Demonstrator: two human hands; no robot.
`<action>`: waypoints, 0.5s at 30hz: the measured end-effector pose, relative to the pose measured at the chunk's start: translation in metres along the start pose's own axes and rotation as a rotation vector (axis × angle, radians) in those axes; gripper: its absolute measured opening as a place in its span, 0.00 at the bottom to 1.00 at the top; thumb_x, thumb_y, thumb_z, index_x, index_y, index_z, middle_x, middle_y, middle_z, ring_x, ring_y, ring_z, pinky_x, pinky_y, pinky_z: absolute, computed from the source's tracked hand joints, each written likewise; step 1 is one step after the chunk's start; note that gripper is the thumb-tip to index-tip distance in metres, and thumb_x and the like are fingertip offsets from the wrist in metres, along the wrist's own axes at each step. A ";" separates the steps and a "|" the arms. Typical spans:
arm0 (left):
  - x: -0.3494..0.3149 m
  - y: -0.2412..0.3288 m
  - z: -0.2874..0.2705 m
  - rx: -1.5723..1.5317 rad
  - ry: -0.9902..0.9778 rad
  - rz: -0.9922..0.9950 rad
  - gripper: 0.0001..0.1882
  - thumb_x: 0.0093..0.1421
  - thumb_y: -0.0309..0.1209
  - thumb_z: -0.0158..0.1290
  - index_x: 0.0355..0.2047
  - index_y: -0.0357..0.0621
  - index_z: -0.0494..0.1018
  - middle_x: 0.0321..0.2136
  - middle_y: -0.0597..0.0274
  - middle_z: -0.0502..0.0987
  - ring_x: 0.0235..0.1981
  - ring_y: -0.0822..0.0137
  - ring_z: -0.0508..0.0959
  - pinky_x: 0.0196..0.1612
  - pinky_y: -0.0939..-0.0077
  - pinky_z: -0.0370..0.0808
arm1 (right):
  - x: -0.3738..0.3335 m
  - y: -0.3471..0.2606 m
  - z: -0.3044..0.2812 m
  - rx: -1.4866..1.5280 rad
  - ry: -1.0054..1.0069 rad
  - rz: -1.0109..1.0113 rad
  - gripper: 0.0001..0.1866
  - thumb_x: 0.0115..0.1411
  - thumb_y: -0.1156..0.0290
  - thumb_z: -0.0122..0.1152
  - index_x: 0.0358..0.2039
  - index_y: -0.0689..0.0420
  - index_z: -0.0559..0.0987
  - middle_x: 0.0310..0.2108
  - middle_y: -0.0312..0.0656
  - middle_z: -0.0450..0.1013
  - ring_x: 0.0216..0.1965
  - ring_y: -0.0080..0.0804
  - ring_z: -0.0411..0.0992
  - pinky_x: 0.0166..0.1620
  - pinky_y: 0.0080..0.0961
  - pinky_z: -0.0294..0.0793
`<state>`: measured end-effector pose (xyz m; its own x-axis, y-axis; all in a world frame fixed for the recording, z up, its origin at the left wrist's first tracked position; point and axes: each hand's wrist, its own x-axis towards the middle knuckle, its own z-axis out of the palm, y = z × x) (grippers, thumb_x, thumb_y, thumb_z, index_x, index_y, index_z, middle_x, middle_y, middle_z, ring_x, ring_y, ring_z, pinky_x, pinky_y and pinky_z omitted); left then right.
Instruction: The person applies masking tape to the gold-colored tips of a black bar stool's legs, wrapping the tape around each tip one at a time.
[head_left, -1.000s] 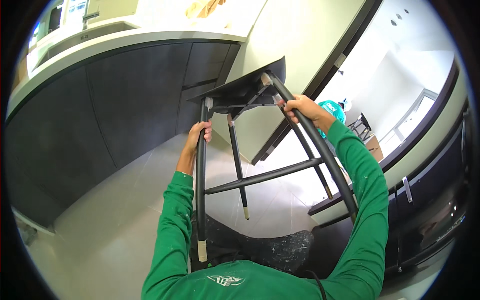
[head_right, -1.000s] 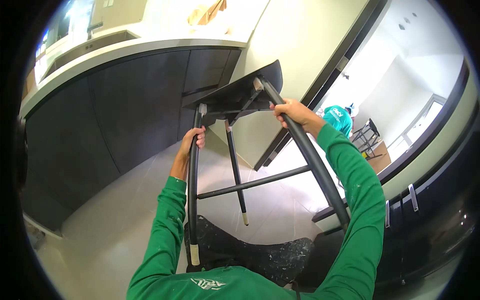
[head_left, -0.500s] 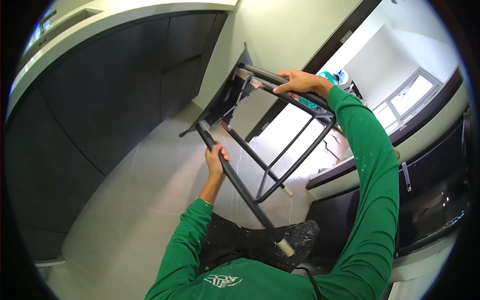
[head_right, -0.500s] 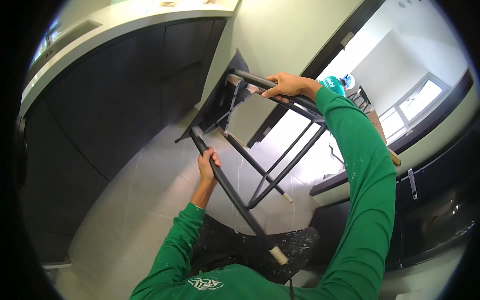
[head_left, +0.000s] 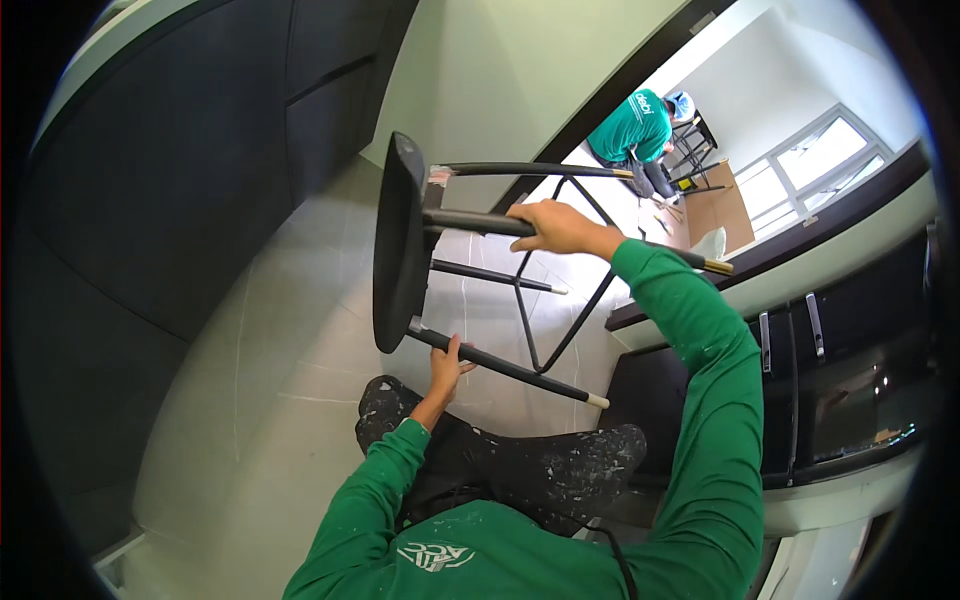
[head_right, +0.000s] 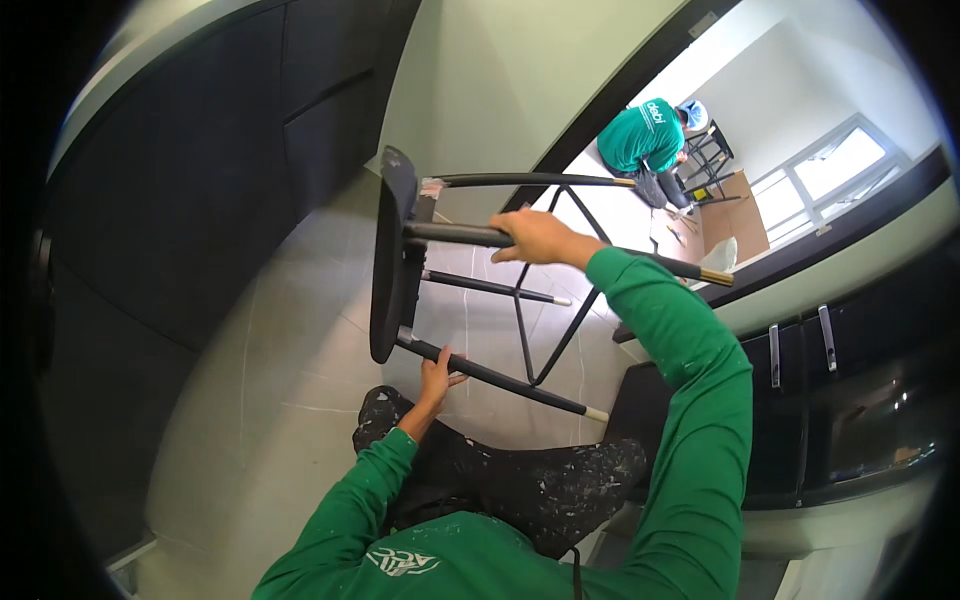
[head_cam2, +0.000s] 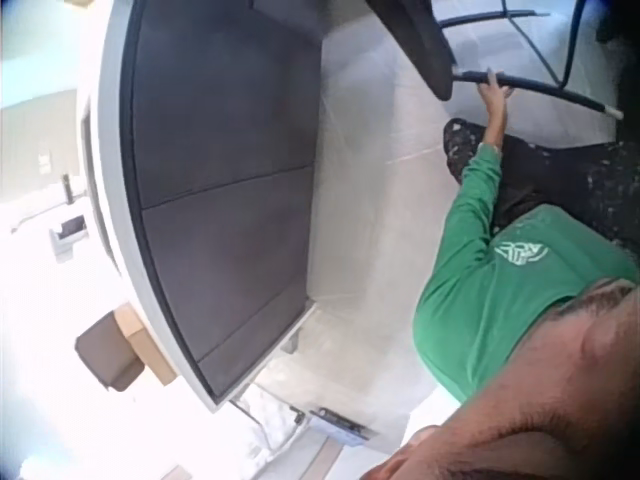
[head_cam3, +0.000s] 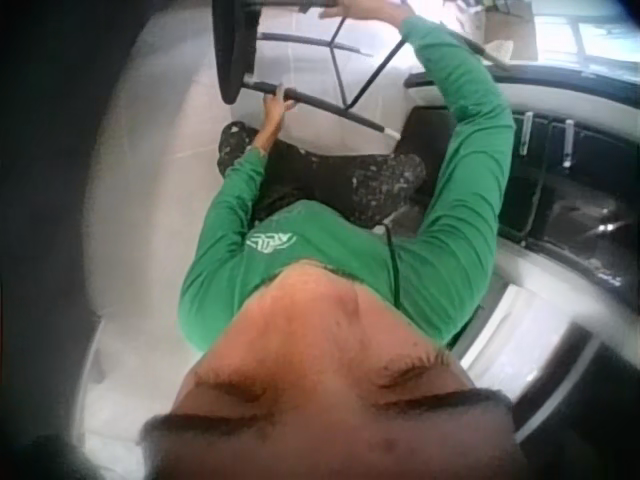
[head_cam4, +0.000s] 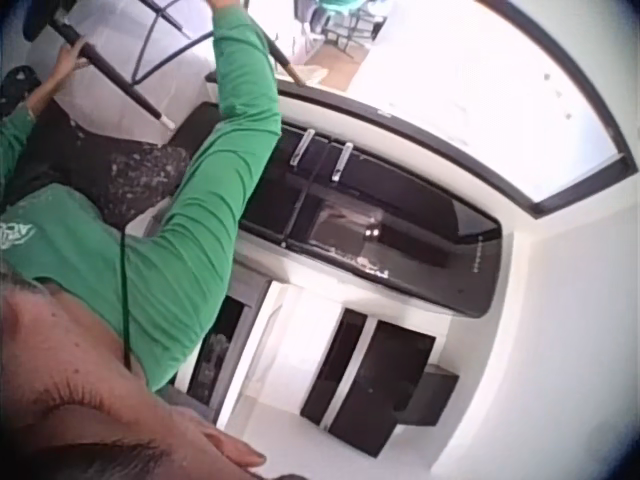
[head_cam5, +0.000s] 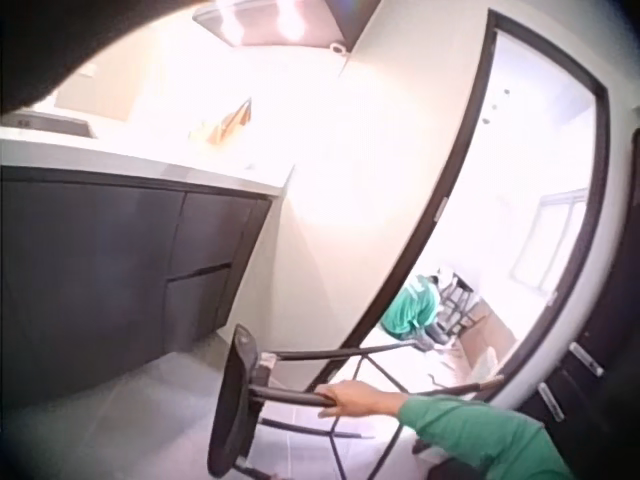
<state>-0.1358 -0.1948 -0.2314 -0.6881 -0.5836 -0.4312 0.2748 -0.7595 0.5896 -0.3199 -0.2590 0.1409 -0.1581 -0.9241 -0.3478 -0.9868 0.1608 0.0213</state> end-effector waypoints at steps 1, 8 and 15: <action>0.006 -0.007 -0.005 0.010 0.009 -0.027 0.17 0.76 0.38 0.51 0.48 0.33 0.66 0.39 0.46 0.82 0.43 0.54 0.86 0.39 0.54 0.91 | -0.003 0.004 0.014 0.009 0.008 0.005 0.26 0.59 0.51 0.73 0.51 0.55 0.80 0.39 0.52 0.82 0.43 0.57 0.80 0.47 0.50 0.78; 0.050 -0.042 -0.057 0.056 0.044 -0.078 0.18 0.75 0.38 0.51 0.49 0.32 0.68 0.42 0.43 0.83 0.46 0.52 0.86 0.41 0.53 0.91 | -0.007 -0.019 0.080 -0.009 0.098 -0.041 0.23 0.61 0.55 0.71 0.50 0.54 0.76 0.33 0.52 0.82 0.37 0.57 0.81 0.41 0.50 0.80; 0.046 -0.060 -0.055 -0.006 0.222 -0.180 0.20 0.71 0.41 0.55 0.46 0.33 0.68 0.41 0.46 0.81 0.44 0.52 0.87 0.43 0.47 0.90 | -0.025 -0.027 0.106 -0.002 0.166 -0.073 0.24 0.61 0.55 0.71 0.50 0.54 0.75 0.33 0.46 0.82 0.35 0.50 0.83 0.39 0.45 0.81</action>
<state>-0.1473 -0.1914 -0.3239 -0.5626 -0.4876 -0.6676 0.1663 -0.8578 0.4864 -0.2854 -0.2031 0.0496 -0.0897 -0.9779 -0.1889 -0.9959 0.0908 0.0032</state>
